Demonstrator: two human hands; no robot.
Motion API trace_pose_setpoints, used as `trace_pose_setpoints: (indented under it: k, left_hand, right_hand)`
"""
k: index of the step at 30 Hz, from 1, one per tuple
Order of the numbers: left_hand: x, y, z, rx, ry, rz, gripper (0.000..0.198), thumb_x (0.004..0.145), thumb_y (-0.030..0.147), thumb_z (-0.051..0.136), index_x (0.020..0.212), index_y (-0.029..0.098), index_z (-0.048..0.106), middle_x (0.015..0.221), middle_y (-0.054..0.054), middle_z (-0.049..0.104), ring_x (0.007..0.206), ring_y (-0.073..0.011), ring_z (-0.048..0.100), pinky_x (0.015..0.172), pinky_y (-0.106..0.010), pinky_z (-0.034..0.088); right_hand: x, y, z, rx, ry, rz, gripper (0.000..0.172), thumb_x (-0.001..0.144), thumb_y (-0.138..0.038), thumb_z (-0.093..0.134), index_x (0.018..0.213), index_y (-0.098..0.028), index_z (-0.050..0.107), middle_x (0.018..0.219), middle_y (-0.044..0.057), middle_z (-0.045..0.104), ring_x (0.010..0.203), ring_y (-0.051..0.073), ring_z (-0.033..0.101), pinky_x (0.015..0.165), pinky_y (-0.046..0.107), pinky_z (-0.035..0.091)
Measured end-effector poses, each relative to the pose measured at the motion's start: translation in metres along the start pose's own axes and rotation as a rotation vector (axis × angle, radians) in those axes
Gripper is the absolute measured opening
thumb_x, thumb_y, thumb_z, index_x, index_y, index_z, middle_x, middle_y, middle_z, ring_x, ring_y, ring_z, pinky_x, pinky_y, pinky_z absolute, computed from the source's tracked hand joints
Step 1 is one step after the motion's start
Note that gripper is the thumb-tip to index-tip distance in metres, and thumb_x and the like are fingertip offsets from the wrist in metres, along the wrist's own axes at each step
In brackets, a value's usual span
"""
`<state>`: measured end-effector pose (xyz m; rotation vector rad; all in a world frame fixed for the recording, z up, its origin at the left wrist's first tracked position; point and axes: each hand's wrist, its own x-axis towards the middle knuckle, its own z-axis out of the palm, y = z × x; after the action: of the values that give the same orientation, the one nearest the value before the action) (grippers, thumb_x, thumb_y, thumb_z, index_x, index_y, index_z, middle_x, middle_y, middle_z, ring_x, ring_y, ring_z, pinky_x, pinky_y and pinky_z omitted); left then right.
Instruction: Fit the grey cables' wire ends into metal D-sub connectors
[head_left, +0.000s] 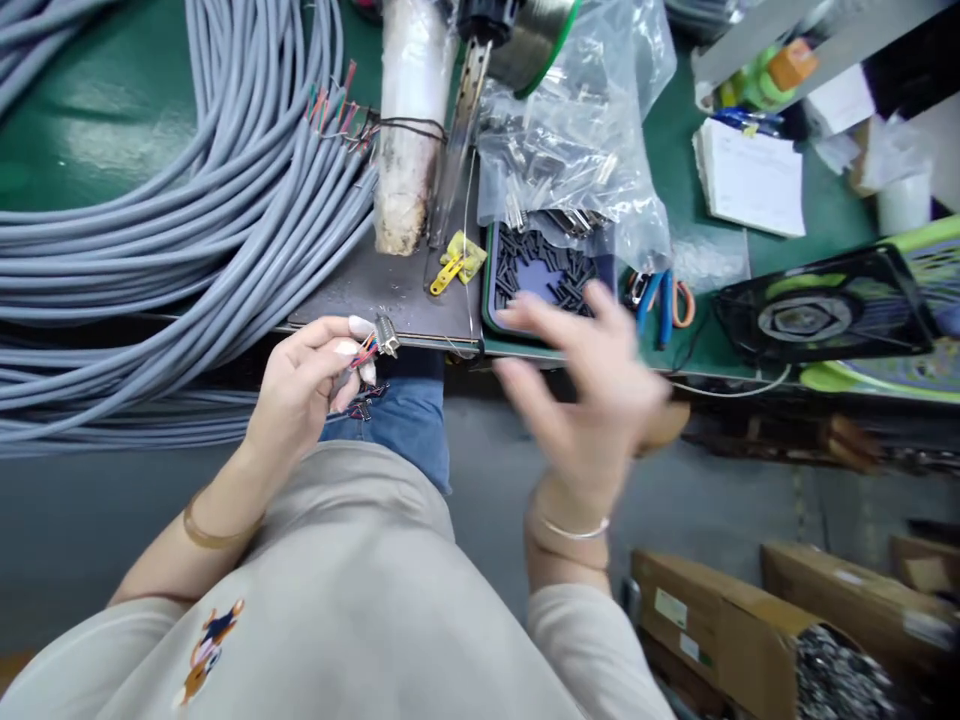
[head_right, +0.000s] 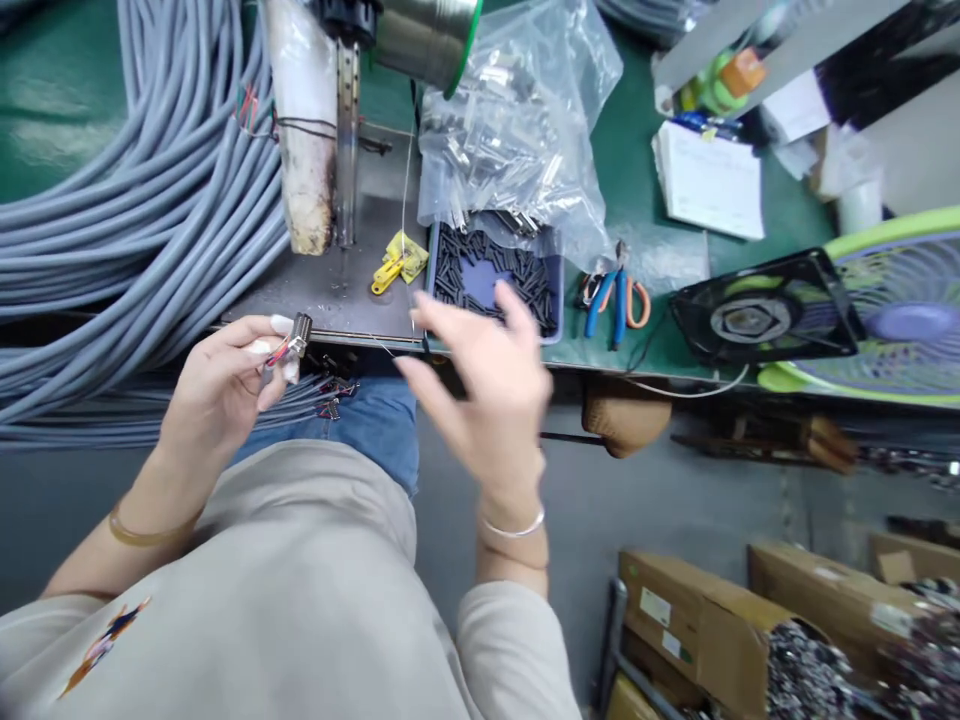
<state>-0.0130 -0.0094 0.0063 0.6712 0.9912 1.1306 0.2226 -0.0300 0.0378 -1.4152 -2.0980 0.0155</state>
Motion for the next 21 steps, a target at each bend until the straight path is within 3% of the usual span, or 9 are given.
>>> trace_pose_setpoints:
  k: [3,6,7,9,11,13,16,19,21]
  left_hand:
    - [0.003,-0.001,0.002,0.016,-0.041,-0.055,0.018,0.066,0.021,0.08,0.079,0.013,0.071,0.058,-0.001,0.068,0.039,-0.0052,0.049,0.038,-0.017,0.037]
    - [0.006,-0.006,0.005,0.061,-0.047,0.017,0.025,0.065,0.019,0.087,0.084,0.015,0.071,0.065,0.0,0.072,0.043,-0.0068,0.056,0.042,-0.017,0.045]
    - [0.007,-0.008,0.007,0.078,-0.038,0.049,0.026,0.066,0.018,0.088,0.085,0.016,0.071,0.067,0.0,0.072,0.044,-0.0069,0.057,0.043,-0.017,0.047]
    - [0.008,-0.012,0.01,0.119,-0.022,0.089,0.025,0.068,0.018,0.089,0.084,0.016,0.071,0.065,0.001,0.069,0.045,-0.0068,0.058,0.044,-0.017,0.049]
    - [0.009,-0.015,0.013,0.167,-0.027,0.089,0.023,0.068,0.018,0.09,0.082,0.016,0.071,0.059,0.002,0.065,0.043,-0.0071,0.056,0.041,-0.017,0.047]
    - [0.009,-0.017,0.016,0.2,-0.045,0.075,0.021,0.068,0.018,0.09,0.079,0.017,0.072,0.053,0.002,0.061,0.04,-0.0076,0.053,0.038,-0.017,0.045]
    - [0.011,-0.019,0.018,0.178,-0.072,0.083,0.019,0.068,0.017,0.09,0.077,0.017,0.072,0.051,0.002,0.058,0.04,-0.0077,0.051,0.036,-0.017,0.044]
    - [0.012,-0.019,0.019,0.154,-0.117,0.09,0.018,0.069,0.016,0.088,0.074,0.017,0.071,0.052,0.003,0.058,0.041,-0.0073,0.051,0.037,-0.016,0.043]
    - [0.012,-0.018,0.02,0.165,-0.139,0.093,0.017,0.07,0.016,0.086,0.075,0.017,0.07,0.055,0.002,0.06,0.043,-0.0072,0.052,0.039,-0.016,0.044]
  right_hand:
    - [-0.006,0.002,0.024,0.084,-0.026,-0.076,0.023,0.101,-0.028,0.063,0.122,-0.023,0.069,0.102,0.002,0.079,0.11,0.023,0.075,0.125,0.062,0.039]
    - [-0.012,-0.005,0.027,0.254,0.064,-0.037,0.017,0.101,-0.02,0.061,0.105,-0.026,0.075,0.086,-0.003,0.077,0.087,0.016,0.076,0.124,0.058,0.042]
    - [-0.013,-0.008,0.023,0.348,0.097,-0.042,0.019,0.101,-0.021,0.059,0.104,-0.027,0.076,0.082,-0.004,0.075,0.077,0.014,0.074,0.118,0.054,0.049]
    - [-0.013,-0.013,0.013,0.507,0.132,-0.081,0.022,0.102,-0.024,0.056,0.106,-0.029,0.077,0.073,-0.005,0.071,0.06,0.012,0.065,0.092,0.041,0.063]
    - [-0.011,-0.016,0.01,0.483,0.156,-0.118,0.022,0.101,-0.025,0.059,0.112,-0.03,0.077,0.067,-0.004,0.067,0.053,0.011,0.058,0.064,0.03,0.057]
    - [-0.007,-0.016,0.016,0.333,0.188,-0.099,0.024,0.099,-0.021,0.063,0.116,-0.03,0.077,0.066,-0.004,0.066,0.052,0.011,0.054,0.055,0.027,0.048]
    - [-0.003,-0.009,0.035,0.22,0.125,-0.04,0.021,0.1,-0.019,0.061,0.113,-0.024,0.077,0.075,-0.001,0.071,0.058,0.01,0.059,0.059,0.025,0.048]
    - [-0.001,-0.003,0.046,0.27,-0.005,-0.025,0.02,0.103,-0.019,0.056,0.108,-0.019,0.076,0.086,0.002,0.078,0.066,0.01,0.067,0.065,0.023,0.052]
    - [-0.002,-0.002,0.045,0.319,0.035,-0.018,0.02,0.104,-0.02,0.055,0.109,-0.02,0.074,0.091,0.003,0.08,0.065,0.01,0.069,0.065,0.023,0.053]
